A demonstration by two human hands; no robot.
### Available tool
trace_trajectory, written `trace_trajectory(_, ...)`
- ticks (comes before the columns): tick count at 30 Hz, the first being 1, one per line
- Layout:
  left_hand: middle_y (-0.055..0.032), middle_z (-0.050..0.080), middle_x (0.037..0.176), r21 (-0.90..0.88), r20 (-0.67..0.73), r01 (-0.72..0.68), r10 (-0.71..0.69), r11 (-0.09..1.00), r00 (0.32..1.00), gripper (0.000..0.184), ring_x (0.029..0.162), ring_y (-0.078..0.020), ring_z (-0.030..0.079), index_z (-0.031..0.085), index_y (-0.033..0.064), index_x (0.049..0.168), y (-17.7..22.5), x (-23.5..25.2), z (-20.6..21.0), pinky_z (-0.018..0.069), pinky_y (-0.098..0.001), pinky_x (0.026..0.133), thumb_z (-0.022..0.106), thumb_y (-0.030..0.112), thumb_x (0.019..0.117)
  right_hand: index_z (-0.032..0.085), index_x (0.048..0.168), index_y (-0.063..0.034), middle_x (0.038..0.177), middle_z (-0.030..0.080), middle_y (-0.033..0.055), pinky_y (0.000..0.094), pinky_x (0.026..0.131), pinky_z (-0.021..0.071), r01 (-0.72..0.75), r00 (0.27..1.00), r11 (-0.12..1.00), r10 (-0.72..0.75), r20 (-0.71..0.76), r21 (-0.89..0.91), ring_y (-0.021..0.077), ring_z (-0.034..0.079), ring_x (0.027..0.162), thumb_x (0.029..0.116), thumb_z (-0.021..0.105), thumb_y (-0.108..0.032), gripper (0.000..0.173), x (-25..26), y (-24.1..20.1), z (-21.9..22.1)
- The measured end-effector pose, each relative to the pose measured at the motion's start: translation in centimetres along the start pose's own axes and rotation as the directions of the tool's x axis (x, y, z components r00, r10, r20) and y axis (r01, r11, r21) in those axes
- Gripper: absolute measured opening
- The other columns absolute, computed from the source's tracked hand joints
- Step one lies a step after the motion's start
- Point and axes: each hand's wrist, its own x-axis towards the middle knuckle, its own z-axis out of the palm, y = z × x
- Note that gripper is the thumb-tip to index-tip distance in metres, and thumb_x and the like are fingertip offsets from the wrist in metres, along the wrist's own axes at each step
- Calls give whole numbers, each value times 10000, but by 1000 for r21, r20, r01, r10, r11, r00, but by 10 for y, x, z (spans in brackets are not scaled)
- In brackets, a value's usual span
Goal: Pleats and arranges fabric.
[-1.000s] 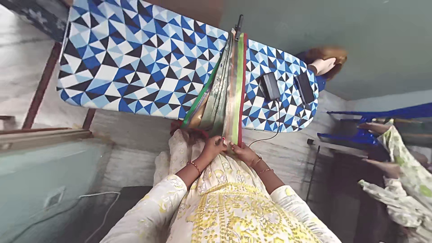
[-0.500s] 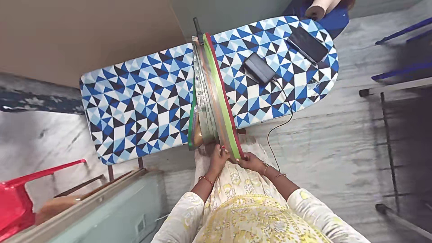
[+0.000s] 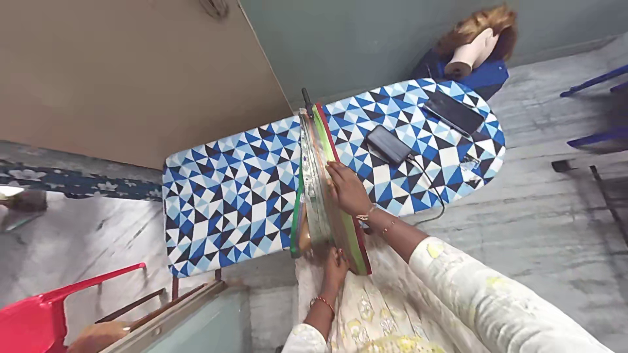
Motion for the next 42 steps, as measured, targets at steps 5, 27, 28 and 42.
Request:
trace_trajectory(5,-316,642,1207,-142,-46,3,-10,990,999,394,1137,-370,652,485,-150,1363,-6,8,13,515,-467,1023,501,101,1059,440,1513,43,1607,393,199,517,1220,279,20,998,997,-17,55,-69,355,326,1517,1046,409,-355,614,105,21,52)
trace_trajectory(27,-300,666,1106,-242,-10,-7,5,970,1000,355,1022,-357,686,558,-153,1261,-13,28,18,557,-481,940,539,114,1028,345,1571,28,1665,291,175,523,1248,212,12,980,963,42,195,-268,340,251,1552,1005,202,-632,881,51,44,84)
trace_trajectory(28,-302,666,1112,-243,-7,-5,4,970,1000,352,1030,-361,684,558,-155,1261,-13,28,17,552,-483,948,536,110,1030,345,1571,29,1658,305,176,525,1243,216,19,976,966,38,213,-258,346,264,1546,999,191,-642,895,39,41,82)
trace_trajectory(42,-309,656,1166,-222,-48,-75,66,972,997,429,1072,-338,678,540,-172,1293,-19,26,20,542,-450,976,634,18,921,373,1546,57,1619,373,202,495,1213,288,150,964,963,-93,247,-225,338,360,1505,991,141,-686,956,-90,17,74)
